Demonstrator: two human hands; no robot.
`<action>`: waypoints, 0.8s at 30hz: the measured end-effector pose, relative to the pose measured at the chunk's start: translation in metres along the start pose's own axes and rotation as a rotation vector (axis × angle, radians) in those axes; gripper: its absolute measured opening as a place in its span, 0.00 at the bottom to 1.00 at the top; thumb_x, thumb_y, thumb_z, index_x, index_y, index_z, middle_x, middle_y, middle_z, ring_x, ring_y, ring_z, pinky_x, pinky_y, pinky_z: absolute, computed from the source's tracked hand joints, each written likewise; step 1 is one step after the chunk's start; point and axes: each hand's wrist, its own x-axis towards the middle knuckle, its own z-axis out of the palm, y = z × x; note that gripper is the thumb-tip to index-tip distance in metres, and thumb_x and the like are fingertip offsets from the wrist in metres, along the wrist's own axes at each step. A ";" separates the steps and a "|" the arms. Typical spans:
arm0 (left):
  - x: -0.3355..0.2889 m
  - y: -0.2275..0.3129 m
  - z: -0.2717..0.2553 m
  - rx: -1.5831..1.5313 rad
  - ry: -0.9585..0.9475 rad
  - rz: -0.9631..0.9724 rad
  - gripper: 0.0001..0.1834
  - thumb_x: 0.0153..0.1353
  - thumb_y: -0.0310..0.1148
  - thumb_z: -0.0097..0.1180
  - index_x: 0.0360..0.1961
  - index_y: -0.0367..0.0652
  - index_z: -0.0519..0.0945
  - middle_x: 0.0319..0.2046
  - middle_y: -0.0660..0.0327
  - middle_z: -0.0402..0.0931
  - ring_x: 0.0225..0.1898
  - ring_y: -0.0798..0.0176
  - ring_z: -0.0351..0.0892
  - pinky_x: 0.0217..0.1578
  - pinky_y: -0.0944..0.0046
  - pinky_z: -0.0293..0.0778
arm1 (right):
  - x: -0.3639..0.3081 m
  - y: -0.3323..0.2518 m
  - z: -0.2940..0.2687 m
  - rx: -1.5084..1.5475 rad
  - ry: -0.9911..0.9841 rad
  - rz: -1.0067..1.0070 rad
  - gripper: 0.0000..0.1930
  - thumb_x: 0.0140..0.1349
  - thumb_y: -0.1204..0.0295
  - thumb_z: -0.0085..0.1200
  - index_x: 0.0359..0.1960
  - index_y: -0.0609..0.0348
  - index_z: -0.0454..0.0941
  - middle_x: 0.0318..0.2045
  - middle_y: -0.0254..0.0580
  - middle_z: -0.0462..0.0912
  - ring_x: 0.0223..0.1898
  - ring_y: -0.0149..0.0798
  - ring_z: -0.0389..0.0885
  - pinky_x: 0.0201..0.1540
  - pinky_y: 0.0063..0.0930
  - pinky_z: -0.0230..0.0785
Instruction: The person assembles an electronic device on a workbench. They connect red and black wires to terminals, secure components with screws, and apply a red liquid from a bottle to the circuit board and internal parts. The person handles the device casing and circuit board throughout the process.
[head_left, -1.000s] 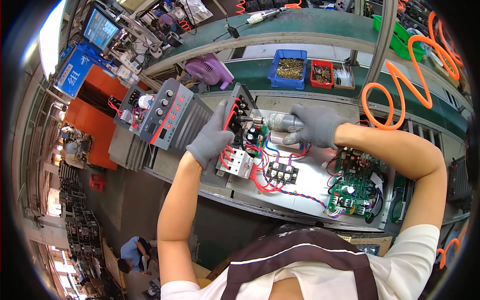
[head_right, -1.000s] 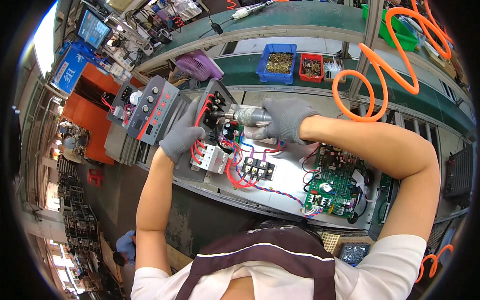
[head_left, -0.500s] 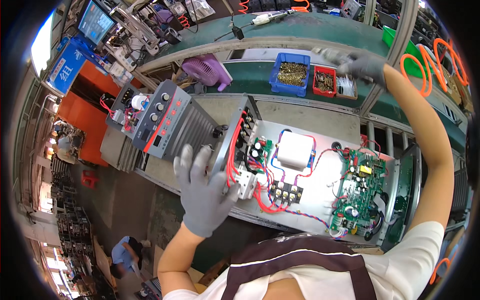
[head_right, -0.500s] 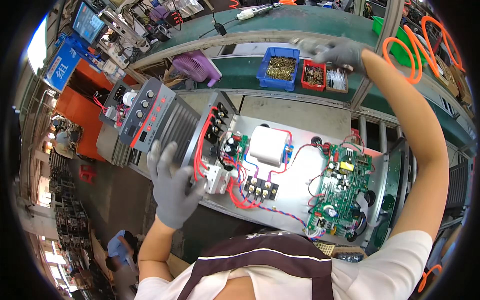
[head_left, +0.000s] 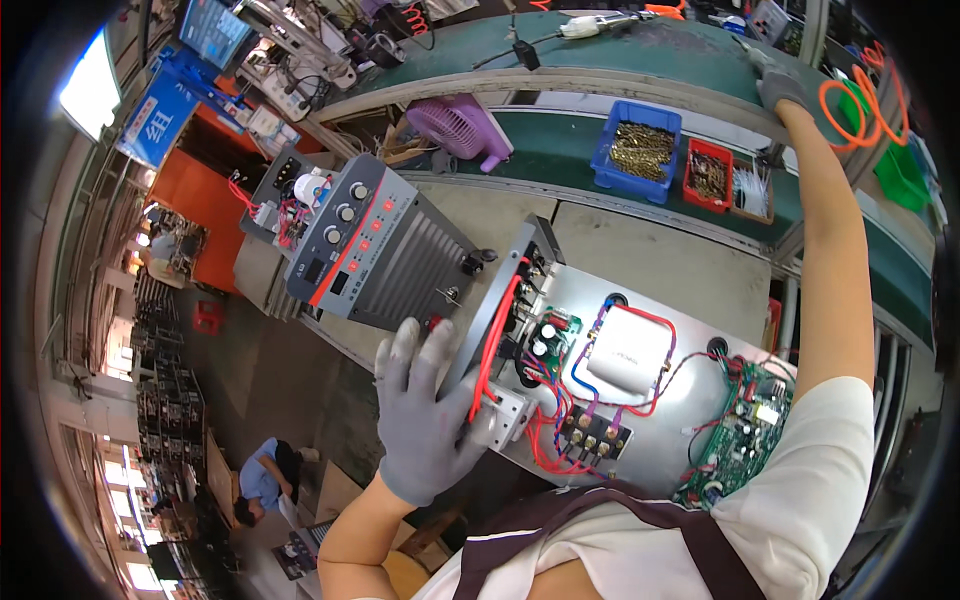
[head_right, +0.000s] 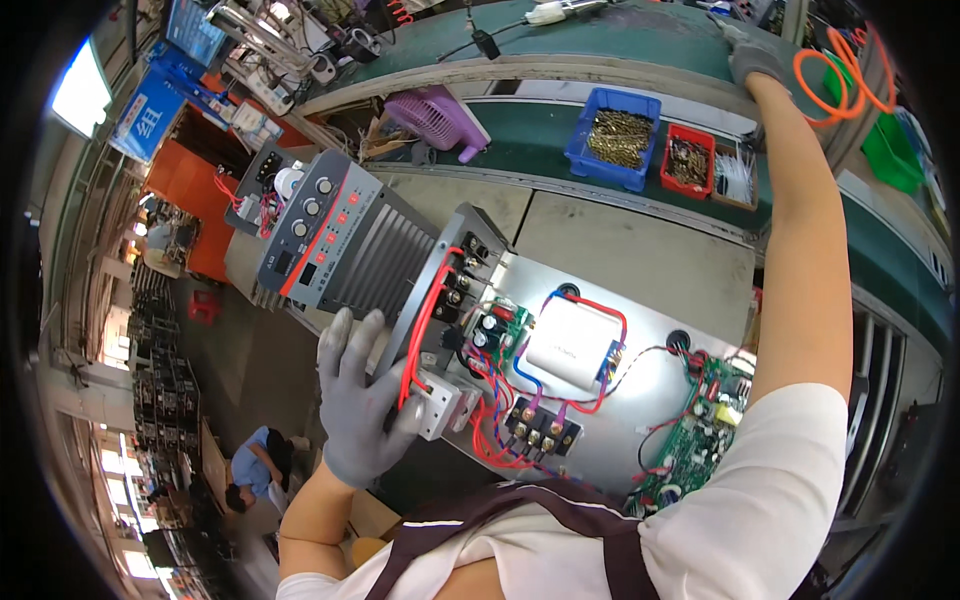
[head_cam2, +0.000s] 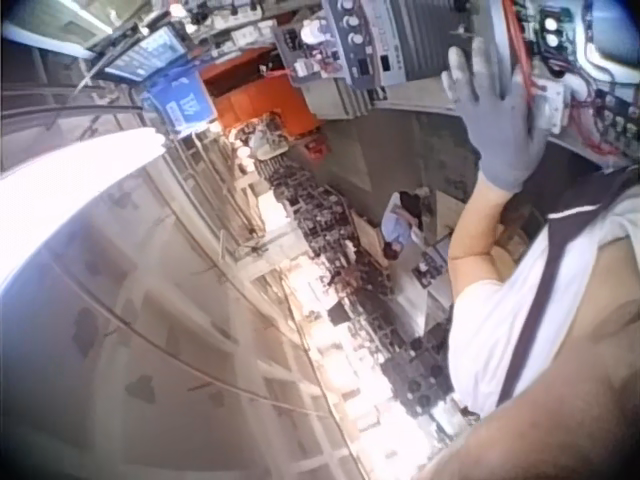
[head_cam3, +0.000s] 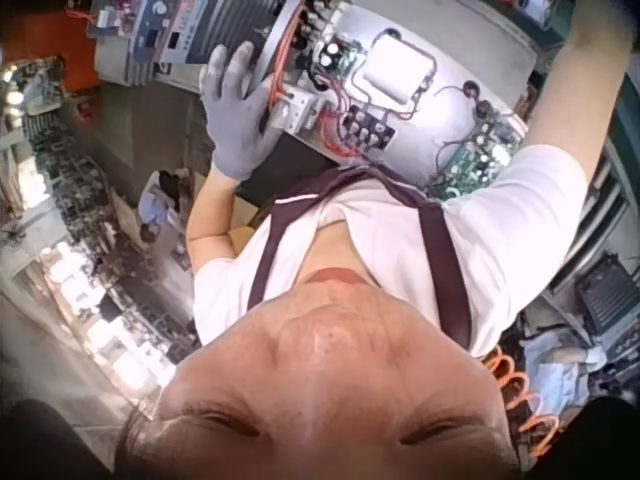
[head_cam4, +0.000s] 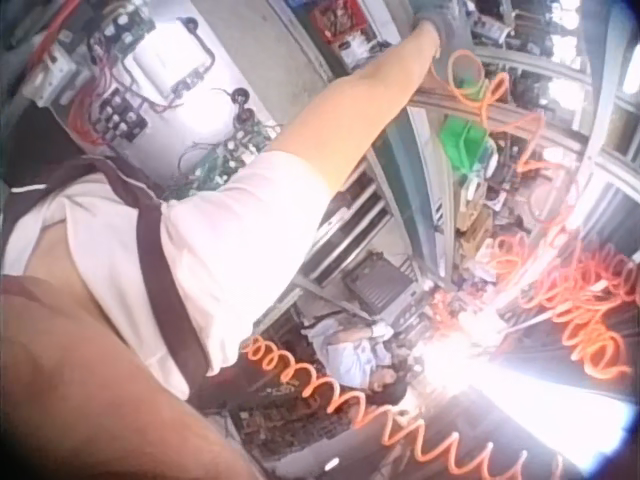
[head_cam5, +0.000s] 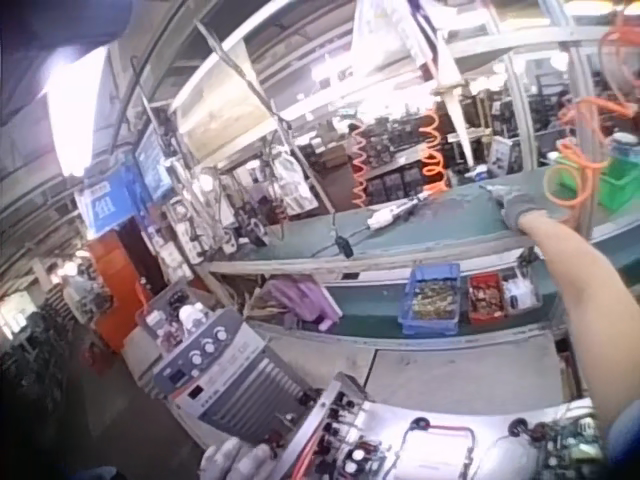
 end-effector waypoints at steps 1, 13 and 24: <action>0.002 0.004 -0.007 0.015 -0.052 -0.023 0.19 0.54 0.44 0.53 0.42 0.44 0.79 0.60 0.46 0.61 0.63 0.36 0.52 0.61 0.36 0.46 | -0.008 -0.017 0.003 -0.046 0.011 -0.062 0.24 0.59 0.63 0.51 0.56 0.59 0.68 0.57 0.55 0.69 0.57 0.56 0.68 0.59 0.43 0.62; 0.091 0.006 0.022 0.231 0.123 0.165 0.11 0.49 0.37 0.58 0.25 0.40 0.82 0.47 0.52 0.70 0.59 0.46 0.59 0.56 0.46 0.57 | -0.150 -0.048 -0.153 -0.280 -0.111 -0.935 0.20 0.56 0.57 0.55 0.47 0.52 0.78 0.43 0.46 0.80 0.49 0.49 0.75 0.54 0.44 0.64; 0.089 -0.010 0.011 0.120 0.170 0.539 0.12 0.50 0.35 0.53 0.29 0.36 0.80 0.53 0.49 0.67 0.62 0.44 0.56 0.62 0.45 0.49 | -0.480 0.079 -0.243 0.742 0.127 -0.086 0.14 0.64 0.70 0.49 0.48 0.64 0.76 0.38 0.40 0.81 0.41 0.33 0.79 0.48 0.27 0.70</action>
